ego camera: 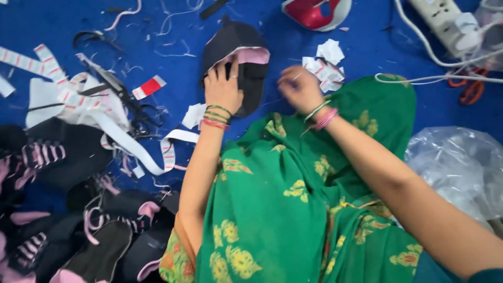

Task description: Ironing and applying labels to shoe upper components.

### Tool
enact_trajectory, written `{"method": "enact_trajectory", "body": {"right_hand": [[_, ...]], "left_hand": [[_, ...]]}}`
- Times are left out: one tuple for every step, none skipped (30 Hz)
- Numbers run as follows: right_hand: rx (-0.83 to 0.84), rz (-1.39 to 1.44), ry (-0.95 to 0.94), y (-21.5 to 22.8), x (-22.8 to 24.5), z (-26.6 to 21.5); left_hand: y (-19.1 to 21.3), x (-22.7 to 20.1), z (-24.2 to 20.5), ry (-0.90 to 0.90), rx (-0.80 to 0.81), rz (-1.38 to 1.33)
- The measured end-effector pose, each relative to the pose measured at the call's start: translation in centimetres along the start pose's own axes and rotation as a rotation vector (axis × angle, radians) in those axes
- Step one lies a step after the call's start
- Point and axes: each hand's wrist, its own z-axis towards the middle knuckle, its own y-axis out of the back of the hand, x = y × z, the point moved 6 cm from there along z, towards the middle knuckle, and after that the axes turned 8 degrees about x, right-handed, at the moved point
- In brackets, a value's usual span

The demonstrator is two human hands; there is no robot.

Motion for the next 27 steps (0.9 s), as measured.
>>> {"method": "enact_trajectory", "body": {"right_hand": [[-0.184,0.06,-0.14,2.0,-2.9,-0.5],[-0.182,0.059,-0.143,3.4,-6.1,-0.5],[-0.311,0.04,-0.276,5.6,-9.9,-0.9],[-0.445,0.023,-0.406,7.6,-13.7,-1.3],[-0.448,0.024,-0.407,8.2,-15.5,-0.9],[-0.446,-0.011,-0.427,8.7,-17.3,-0.7],[-0.443,-0.045,-0.446,9.3,-19.1,-0.5],[-0.446,-0.041,-0.449,9.4,-18.7,-0.2],[-0.403,-0.095,-0.417,9.4,-18.0,0.3],[-0.359,-0.149,-0.382,9.3,-17.2,1.0],[-0.362,-0.145,-0.385,9.0,-17.6,1.0],[-0.306,-0.165,-0.39,8.5,-18.0,1.3],[-0.249,-0.185,-0.394,8.0,-18.3,1.4],[-0.251,-0.187,-0.39,8.1,-18.5,1.6],[-0.222,-0.192,-0.409,8.0,-18.7,1.8],[-0.191,-0.196,-0.431,7.9,-18.9,1.8],[-0.191,-0.198,-0.43,8.4,-18.1,1.6],[-0.193,-0.167,-0.457,8.9,-17.4,1.5],[-0.194,-0.135,-0.485,9.3,-16.8,1.3],[-0.194,-0.133,-0.482,9.6,-15.5,1.0],[-0.206,-0.1,-0.507,10.0,-14.4,0.5],[-0.216,-0.068,-0.534,10.4,-13.3,-0.2],[-0.214,-0.067,-0.533,10.3,-12.8,-0.4],[-0.218,-0.106,-0.499,10.4,-12.0,-0.7],[-0.222,-0.144,-0.464,10.5,-11.3,-1.0],[-0.221,-0.147,-0.464,10.6,-11.1,-1.4],[-0.215,-0.156,-0.406,10.8,-10.5,-1.6]], "left_hand": [[-0.1,0.0,-0.3,0.0,-0.021,0.046],[-0.2,0.1,-0.4,0.001,-0.018,0.043],[-0.3,0.0,-0.6,-0.012,-0.041,0.063],[-0.1,0.2,-0.5,-0.027,-0.067,0.087],[0.0,0.0,-0.5,-0.03,-0.067,0.089],[0.0,-0.1,-0.6,-0.021,-0.059,0.093],[0.1,-0.3,-0.6,-0.012,-0.051,0.097],[0.2,-0.4,-0.7,-0.015,-0.048,0.101],[0.3,-0.5,-0.7,-0.009,-0.044,0.093],[0.5,-0.5,-0.7,-0.002,-0.041,0.086],[0.5,-0.5,-0.8,-0.004,-0.039,0.091],[0.5,-0.5,-0.8,-0.008,-0.049,0.086],[0.5,-0.5,-1.0,-0.012,-0.06,0.081],[0.6,-0.6,-0.9,-0.011,-0.065,0.081],[0.6,-0.6,-0.9,-0.003,-0.06,0.087],[0.6,-0.7,-1.1,0.004,-0.052,0.092],[0.5,-0.8,-1.2,0.005,-0.054,0.091],[0.5,-0.8,-1.4,0.017,-0.043,0.082],[0.5,-0.7,-1.5,0.029,-0.032,0.072],[0.5,-0.7,-1.7,0.032,-0.033,0.075],[0.5,-0.8,-2.0,0.019,-0.045,0.066],[0.5,-1.0,-2.3,0.006,-0.056,0.056],[0.9,-1.1,-2.4,0.009,-0.055,0.057],[1.1,-1.3,-2.6,0.007,-0.045,0.005],[1.3,-1.4,-2.7,0.005,-0.035,-0.047],[1.7,-1.9,-2.9,0.006,-0.036,-0.049],[2.5,-2.6,-3.2,-0.045,-0.097,-0.088]]}}
